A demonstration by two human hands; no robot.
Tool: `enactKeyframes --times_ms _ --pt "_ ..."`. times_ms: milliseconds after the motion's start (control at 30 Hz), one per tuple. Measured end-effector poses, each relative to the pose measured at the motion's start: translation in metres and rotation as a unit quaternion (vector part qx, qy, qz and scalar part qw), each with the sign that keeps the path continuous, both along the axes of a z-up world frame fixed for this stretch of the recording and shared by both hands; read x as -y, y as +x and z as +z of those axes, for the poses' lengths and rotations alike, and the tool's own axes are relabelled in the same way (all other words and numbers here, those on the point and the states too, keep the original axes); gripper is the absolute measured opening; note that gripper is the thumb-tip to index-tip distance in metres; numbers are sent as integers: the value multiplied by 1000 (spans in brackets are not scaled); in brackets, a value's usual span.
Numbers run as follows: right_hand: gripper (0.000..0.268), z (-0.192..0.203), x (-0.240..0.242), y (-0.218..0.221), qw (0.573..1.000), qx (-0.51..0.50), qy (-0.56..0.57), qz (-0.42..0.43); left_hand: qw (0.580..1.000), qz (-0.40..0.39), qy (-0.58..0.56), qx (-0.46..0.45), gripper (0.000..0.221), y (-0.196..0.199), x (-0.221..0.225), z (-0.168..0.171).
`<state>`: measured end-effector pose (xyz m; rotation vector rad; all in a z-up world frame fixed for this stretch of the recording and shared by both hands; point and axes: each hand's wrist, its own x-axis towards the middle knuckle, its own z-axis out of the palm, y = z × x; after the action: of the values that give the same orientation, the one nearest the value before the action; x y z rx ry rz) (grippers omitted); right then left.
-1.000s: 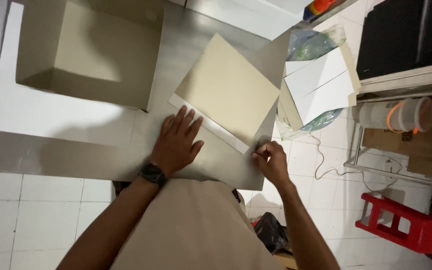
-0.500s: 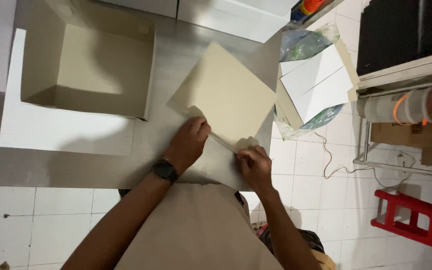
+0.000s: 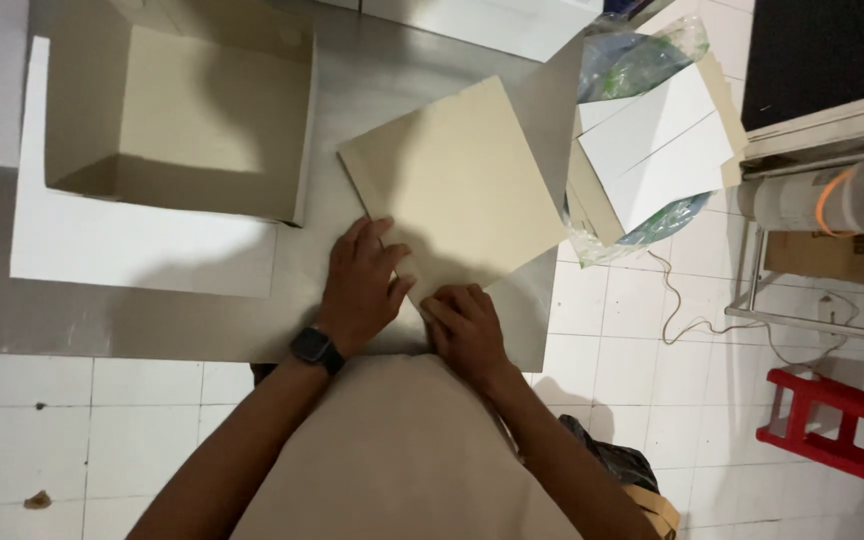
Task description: Folding and assembling cardboard boxes from flat sheets
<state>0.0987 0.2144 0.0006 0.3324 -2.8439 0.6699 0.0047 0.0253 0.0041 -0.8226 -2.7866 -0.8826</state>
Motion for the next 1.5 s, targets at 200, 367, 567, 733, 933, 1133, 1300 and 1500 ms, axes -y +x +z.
enactKeyframes --times_ms 200,367,567,733,933,1133,1300,1500 --pt "15 11 -1 -13 997 55 20 53 998 18 -42 39 46 3 9 2" --pt "15 50 3 -40 984 159 -13 74 998 9 -33 59 62 4 9 10" --pt "21 31 -5 -67 969 245 -12 38 996 3 -37 77 60 3 11 8" --pt "17 60 3 -84 956 291 -21 36 997 0 -68 46 63 4 10 3" --pt "13 80 16 -96 925 379 20 -17 994 -24 -74 74 51 5 15 17" --pt "20 88 29 -109 900 421 79 -78 994 -24 -63 82 73 5 15 10" --pt "20 91 30 -114 892 425 139 -67 994 -17 -70 84 67 3 10 19" --pt "19 95 31 -116 889 437 123 -70 992 -19 -92 85 74 2 8 25"
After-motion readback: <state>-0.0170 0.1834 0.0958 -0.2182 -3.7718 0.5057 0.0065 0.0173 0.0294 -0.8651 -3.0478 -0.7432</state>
